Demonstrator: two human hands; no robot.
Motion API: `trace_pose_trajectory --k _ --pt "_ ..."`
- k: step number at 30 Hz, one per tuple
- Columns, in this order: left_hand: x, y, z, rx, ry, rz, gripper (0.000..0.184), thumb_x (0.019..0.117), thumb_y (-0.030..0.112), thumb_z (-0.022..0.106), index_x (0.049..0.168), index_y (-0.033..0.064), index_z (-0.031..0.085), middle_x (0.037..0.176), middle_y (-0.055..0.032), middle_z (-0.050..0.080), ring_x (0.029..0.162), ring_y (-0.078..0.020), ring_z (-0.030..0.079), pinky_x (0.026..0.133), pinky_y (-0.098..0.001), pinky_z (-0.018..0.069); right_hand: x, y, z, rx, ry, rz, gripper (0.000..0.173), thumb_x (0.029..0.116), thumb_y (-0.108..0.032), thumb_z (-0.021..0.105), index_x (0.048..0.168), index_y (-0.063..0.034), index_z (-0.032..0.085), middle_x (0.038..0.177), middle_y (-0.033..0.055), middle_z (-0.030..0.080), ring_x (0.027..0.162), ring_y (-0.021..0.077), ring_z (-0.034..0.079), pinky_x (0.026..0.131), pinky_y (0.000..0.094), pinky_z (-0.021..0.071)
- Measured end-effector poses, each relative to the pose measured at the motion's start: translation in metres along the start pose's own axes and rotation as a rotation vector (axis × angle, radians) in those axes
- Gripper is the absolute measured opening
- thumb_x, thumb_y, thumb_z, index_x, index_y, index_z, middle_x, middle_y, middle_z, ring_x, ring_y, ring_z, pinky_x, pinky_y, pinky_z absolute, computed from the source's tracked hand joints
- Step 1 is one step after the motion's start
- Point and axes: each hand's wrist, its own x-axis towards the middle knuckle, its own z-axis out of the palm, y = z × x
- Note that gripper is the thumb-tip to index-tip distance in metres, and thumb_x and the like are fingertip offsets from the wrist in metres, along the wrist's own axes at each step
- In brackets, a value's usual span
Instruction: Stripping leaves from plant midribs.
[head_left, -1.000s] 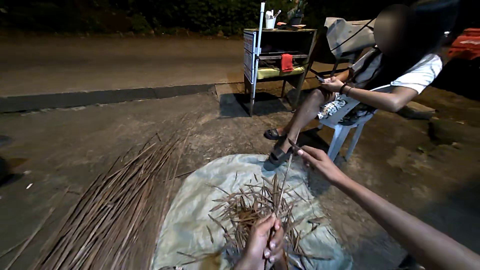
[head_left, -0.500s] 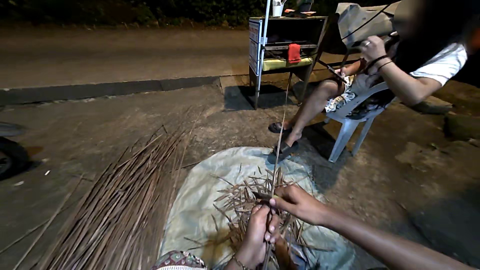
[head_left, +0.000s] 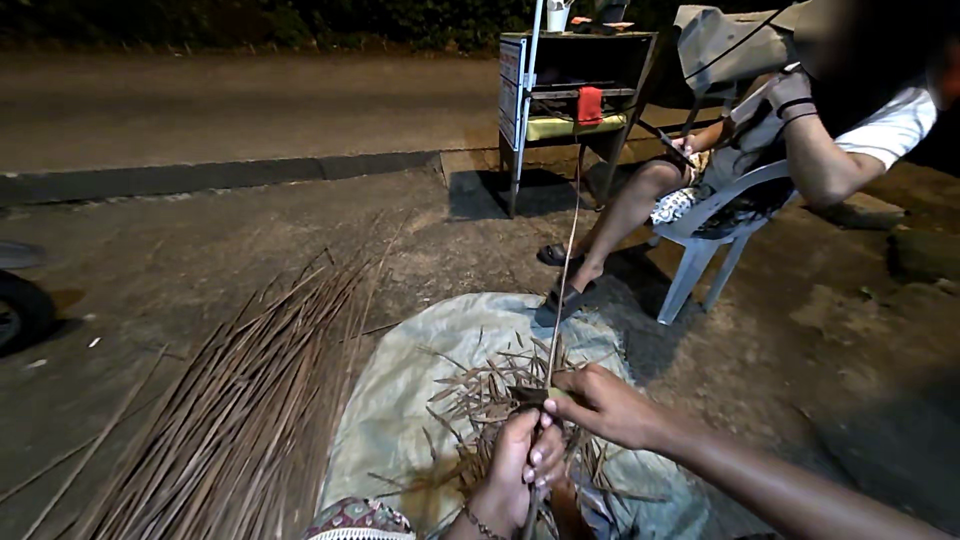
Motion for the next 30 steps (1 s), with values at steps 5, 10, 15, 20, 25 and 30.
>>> trace_pose_trajectory --k 5,10,15,20,25,30 --pt "0.001 -0.001 -0.004 -0.047 -0.079 -0.016 0.05 0.1037 0.016 0.016 0.07 0.0214 0.053 0.046 0.0136 0.041 0.036 0.0051 0.038 0.039 -0.0111 0.0318 -0.001 0.0 -0.004 -0.056 -0.007 0.002 0.053 0.1047 -0.046 0.047 0.083 0.0003 0.06 0.06 0.0087 0.047 0.057 0.0241 0.051 0.057 0.045 0.0413" --pt "0.003 0.002 -0.005 -0.068 -0.167 -0.037 0.046 0.1076 0.019 0.024 0.071 0.0207 0.053 0.048 0.014 0.039 0.036 0.005 0.036 0.038 -0.011 0.031 -0.001 0.011 -0.009 -0.084 0.042 -0.037 0.054 0.1049 -0.048 0.045 0.083 -0.001 0.06 0.059 0.0077 0.046 0.055 0.0233 0.051 0.055 0.044 0.0408" --pt "0.002 0.002 -0.009 -0.065 -0.173 -0.047 0.044 0.1016 0.014 0.027 0.068 0.0233 0.055 0.047 0.0154 0.039 0.037 0.0062 0.037 0.038 -0.0106 0.0303 -0.002 0.005 -0.005 -0.096 0.0 -0.054 0.054 0.1052 -0.047 0.046 0.081 -0.0003 0.059 0.059 0.0092 0.047 0.056 0.0252 0.052 0.056 0.0453 0.0408" --pt "0.004 0.006 -0.005 -0.08 -0.142 -0.051 0.046 0.1071 0.017 0.023 0.072 0.0212 0.053 0.048 0.0146 0.038 0.037 0.0062 0.035 0.038 -0.01 0.0299 0.0 0.01 -0.012 -0.167 0.045 -0.04 0.054 0.1047 -0.048 0.047 0.091 0.002 0.064 0.064 0.0139 0.054 0.061 0.0315 0.058 0.061 0.0513 0.045" --pt "0.008 0.006 -0.005 -0.111 -0.149 -0.058 0.046 0.1087 0.018 0.021 0.075 0.0188 0.052 0.047 0.0132 0.038 0.036 0.0051 0.037 0.037 -0.0102 0.0315 0.001 0.019 -0.013 -0.214 0.1 -0.03 0.056 0.1045 -0.051 0.046 0.091 0.0004 0.064 0.063 0.0131 0.055 0.06 0.0311 0.058 0.059 0.051 0.0443" --pt "0.003 0.005 -0.002 -0.076 -0.172 -0.09 0.046 0.1083 0.019 0.021 0.075 0.0191 0.053 0.047 0.0134 0.038 0.035 0.0054 0.037 0.037 -0.01 0.0316 0.004 0.038 -0.036 -0.145 0.293 0.151 0.052 0.1045 -0.048 0.046 0.095 -0.0001 0.065 0.068 0.0122 0.056 0.066 0.0301 0.059 0.064 0.0523 0.0465"
